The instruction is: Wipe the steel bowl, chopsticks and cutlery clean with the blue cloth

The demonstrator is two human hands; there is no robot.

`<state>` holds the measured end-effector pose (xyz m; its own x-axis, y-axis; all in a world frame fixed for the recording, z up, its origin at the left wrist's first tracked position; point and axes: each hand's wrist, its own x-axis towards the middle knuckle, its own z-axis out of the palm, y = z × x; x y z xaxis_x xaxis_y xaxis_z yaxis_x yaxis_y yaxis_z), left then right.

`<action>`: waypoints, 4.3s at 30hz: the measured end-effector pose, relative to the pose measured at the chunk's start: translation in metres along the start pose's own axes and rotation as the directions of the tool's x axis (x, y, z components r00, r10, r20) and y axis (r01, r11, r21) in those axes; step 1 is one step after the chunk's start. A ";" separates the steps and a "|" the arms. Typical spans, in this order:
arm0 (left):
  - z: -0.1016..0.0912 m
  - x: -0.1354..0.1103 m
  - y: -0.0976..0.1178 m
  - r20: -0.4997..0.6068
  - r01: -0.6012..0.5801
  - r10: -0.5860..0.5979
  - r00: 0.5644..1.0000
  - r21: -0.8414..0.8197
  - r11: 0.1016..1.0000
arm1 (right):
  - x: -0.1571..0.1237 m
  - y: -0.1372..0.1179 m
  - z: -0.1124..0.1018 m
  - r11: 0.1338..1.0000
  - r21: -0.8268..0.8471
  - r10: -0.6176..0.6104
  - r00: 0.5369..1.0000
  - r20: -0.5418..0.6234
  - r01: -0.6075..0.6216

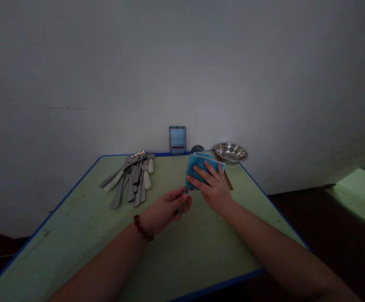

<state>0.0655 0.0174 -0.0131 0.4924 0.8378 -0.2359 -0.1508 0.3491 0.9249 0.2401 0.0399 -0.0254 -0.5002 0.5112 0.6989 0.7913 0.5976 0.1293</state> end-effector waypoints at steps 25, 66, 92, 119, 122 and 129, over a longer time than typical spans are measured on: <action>-0.003 -0.003 -0.003 0.132 0.081 -0.082 0.988 0.011 0.997 | -0.003 0.019 0.006 0.967 0.062 0.253 0.961 -0.112 -0.248; 0.000 -0.001 -0.001 -0.016 0.004 -0.008 1.000 -0.211 0.977 | -0.003 0.032 0.017 0.787 0.508 0.508 0.836 -0.208 -0.351; 0.001 0.000 -0.004 -0.046 0.163 -0.172 0.984 -0.146 0.976 | -0.003 0.028 0.002 0.926 0.307 0.311 0.903 -0.297 -0.218; 0.004 0.000 -0.007 0.003 0.144 -0.144 0.990 -0.026 0.989 | -0.001 0.017 0.009 0.993 0.014 0.121 0.987 -0.101 -0.121; 0.005 -0.001 -0.005 -0.019 0.143 -0.144 0.989 -0.055 0.988 | -0.001 0.014 0.009 0.994 0.016 0.105 0.990 -0.095 -0.104; 0.004 0.000 -0.006 -0.013 0.076 -0.078 0.997 -0.122 0.990 | -0.002 0.007 0.009 0.998 0.023 0.053 0.996 -0.064 -0.052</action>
<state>0.0696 0.0140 -0.0177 0.4914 0.8135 -0.3110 -0.2162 0.4599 0.8613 0.2430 0.0491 -0.0323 -0.4336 0.5016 0.7486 0.8080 0.5842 0.0766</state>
